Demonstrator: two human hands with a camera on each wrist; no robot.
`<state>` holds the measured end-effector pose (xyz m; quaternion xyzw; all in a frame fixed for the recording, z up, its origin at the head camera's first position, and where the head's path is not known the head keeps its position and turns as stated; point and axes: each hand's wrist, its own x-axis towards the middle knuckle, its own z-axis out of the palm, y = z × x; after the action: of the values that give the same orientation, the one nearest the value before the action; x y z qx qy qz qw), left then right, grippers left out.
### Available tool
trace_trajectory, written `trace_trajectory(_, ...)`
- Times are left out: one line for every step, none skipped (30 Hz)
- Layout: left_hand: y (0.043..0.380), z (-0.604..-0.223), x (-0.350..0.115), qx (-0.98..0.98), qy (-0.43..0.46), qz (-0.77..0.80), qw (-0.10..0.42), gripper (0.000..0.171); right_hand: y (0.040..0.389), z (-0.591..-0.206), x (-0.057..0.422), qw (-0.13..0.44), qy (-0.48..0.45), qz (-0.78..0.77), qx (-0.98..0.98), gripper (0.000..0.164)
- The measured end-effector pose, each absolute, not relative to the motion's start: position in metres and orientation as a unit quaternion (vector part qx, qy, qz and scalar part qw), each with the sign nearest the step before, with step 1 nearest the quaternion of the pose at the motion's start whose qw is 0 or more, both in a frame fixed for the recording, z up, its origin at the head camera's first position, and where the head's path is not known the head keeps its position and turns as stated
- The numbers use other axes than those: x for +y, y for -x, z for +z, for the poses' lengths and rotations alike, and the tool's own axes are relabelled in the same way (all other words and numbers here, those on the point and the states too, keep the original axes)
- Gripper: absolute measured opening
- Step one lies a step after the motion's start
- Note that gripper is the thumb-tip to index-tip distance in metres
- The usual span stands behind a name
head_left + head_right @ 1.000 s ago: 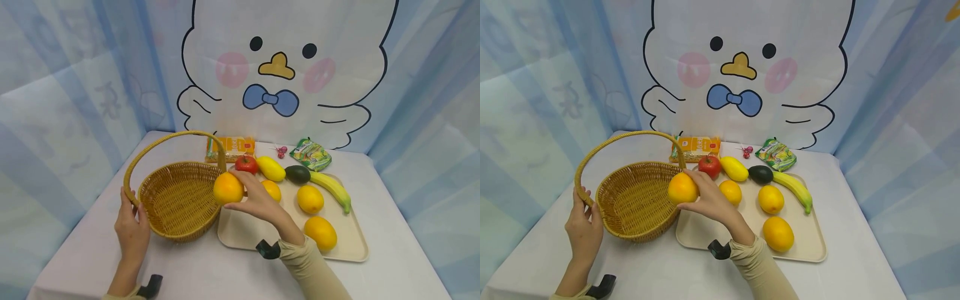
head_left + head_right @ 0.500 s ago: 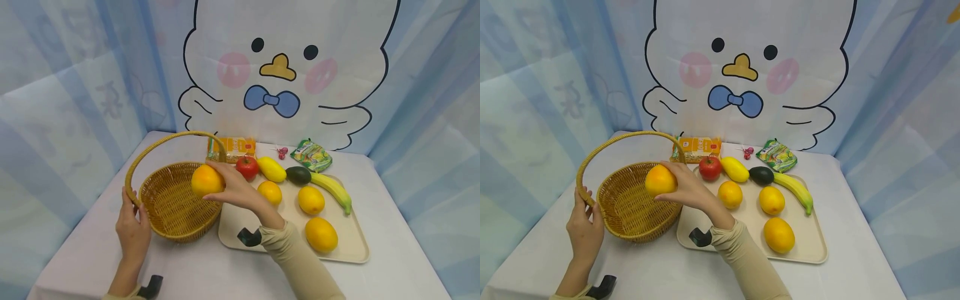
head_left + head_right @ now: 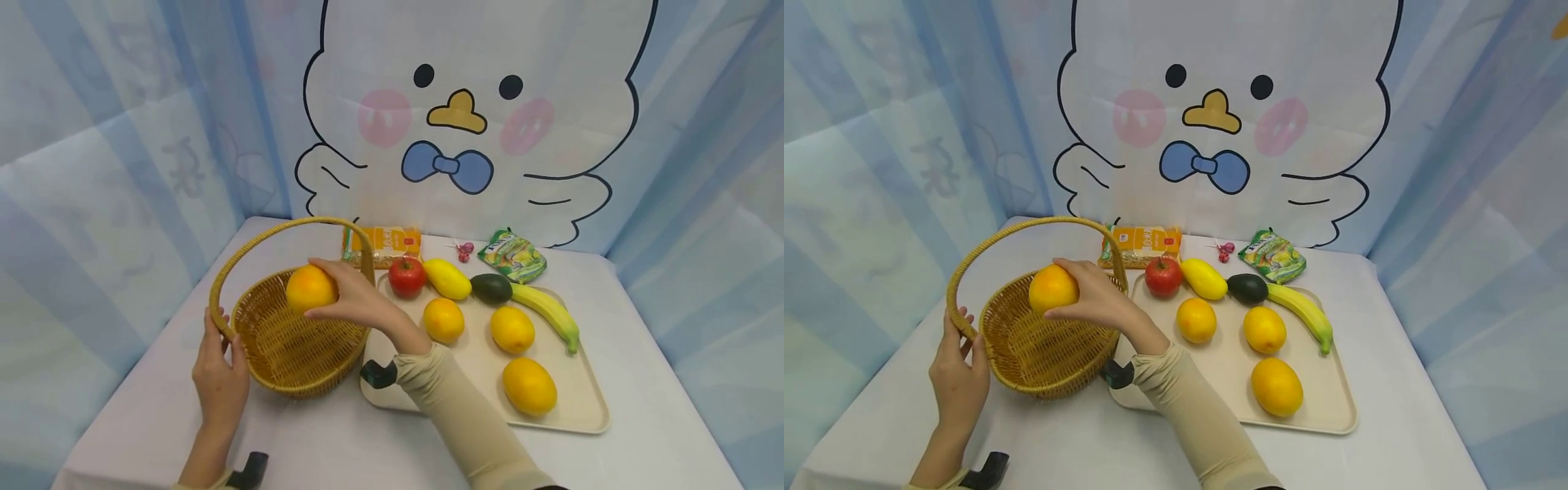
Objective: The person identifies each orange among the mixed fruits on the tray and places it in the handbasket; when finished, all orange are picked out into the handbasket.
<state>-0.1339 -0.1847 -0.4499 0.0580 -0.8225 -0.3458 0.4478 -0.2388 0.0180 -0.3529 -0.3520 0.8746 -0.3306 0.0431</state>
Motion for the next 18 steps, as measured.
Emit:
trace_trajectory(0.134,-0.45,-0.185,-0.822,-0.057,-0.346,0.448,0.062,0.24,-0.354,0.015,0.043,0.352,-0.33,0.875,0.086)
trace_trajectory(0.135,-0.451,-0.185,-0.822,-0.057,-0.346,0.448,0.062,0.242,-0.354,0.013,0.045,0.354,-0.33,0.874,0.086)
trace_trajectory(0.135,-0.452,-0.185,-0.822,-0.055,-0.346,0.449,0.063,0.244,-0.355,0.01,0.047,0.355,-0.332,0.873,0.086)
trace_trajectory(0.136,-0.452,-0.186,-0.822,-0.054,-0.345,0.449,0.064,0.246,-0.355,0.006,0.048,0.355,-0.331,0.873,0.086)
trace_trajectory(0.136,-0.452,-0.187,-0.822,-0.052,-0.344,0.45,0.065,0.248,-0.355,0.003,0.051,0.354,-0.333,0.872,0.086)
trace_trajectory(0.137,-0.452,-0.188,-0.822,-0.051,-0.345,0.451,0.065,0.25,-0.356,0.0,0.052,0.354,-0.335,0.872,0.086)
trace_trajectory(0.137,-0.452,-0.188,-0.822,-0.05,-0.345,0.45,0.065,0.252,-0.357,-0.004,0.054,0.355,-0.337,0.87,0.086)
trace_trajectory(0.137,-0.453,-0.189,-0.822,-0.049,-0.345,0.451,0.064,0.254,-0.358,-0.007,0.057,0.355,-0.339,0.869,0.086)
trace_trajectory(0.137,-0.453,-0.189,-0.822,-0.048,-0.345,0.45,0.064,0.256,-0.359,-0.01,0.06,0.354,-0.341,0.869,0.086)
trace_trajectory(0.137,-0.453,-0.189,-0.823,-0.048,-0.345,0.448,0.064,0.259,-0.361,-0.013,0.062,0.354,-0.344,0.867,0.086)
trace_trajectory(0.137,-0.453,-0.189,-0.824,-0.047,-0.346,0.447,0.064,0.261,-0.363,-0.015,0.066,0.354,-0.347,0.866,0.086)
trace_trajectory(0.137,-0.453,-0.189,-0.823,-0.046,-0.346,0.447,0.063,0.262,-0.365,-0.017,0.068,0.354,-0.347,0.866,0.086)
trace_trajectory(0.137,-0.452,-0.189,-0.824,-0.044,-0.347,0.446,0.063,0.264,-0.367,-0.019,0.07,0.354,-0.347,0.866,0.086)
trace_trajectory(0.136,-0.452,-0.189,-0.825,-0.044,-0.346,0.445,0.063,0.266,-0.37,-0.021,0.072,0.353,-0.345,0.867,0.086)
trace_trajectory(0.136,-0.453,-0.188,-0.826,-0.044,-0.345,0.443,0.063,0.267,-0.372,-0.023,0.073,0.353,-0.344,0.867,0.086)
trace_trajectory(0.135,-0.453,-0.188,-0.826,-0.043,-0.345,0.444,0.063,0.268,-0.374,-0.025,0.073,0.352,-0.343,0.868,0.086)
trace_trajectory(0.135,-0.453,-0.188,-0.826,-0.043,-0.344,0.445,0.063,0.269,-0.376,-0.026,0.075,0.35,-0.341,0.869,0.086)
trace_trajectory(0.135,-0.453,-0.188,-0.827,-0.044,-0.342,0.444,0.064,0.27,-0.378,-0.028,0.077,0.348,-0.34,0.87,0.087)
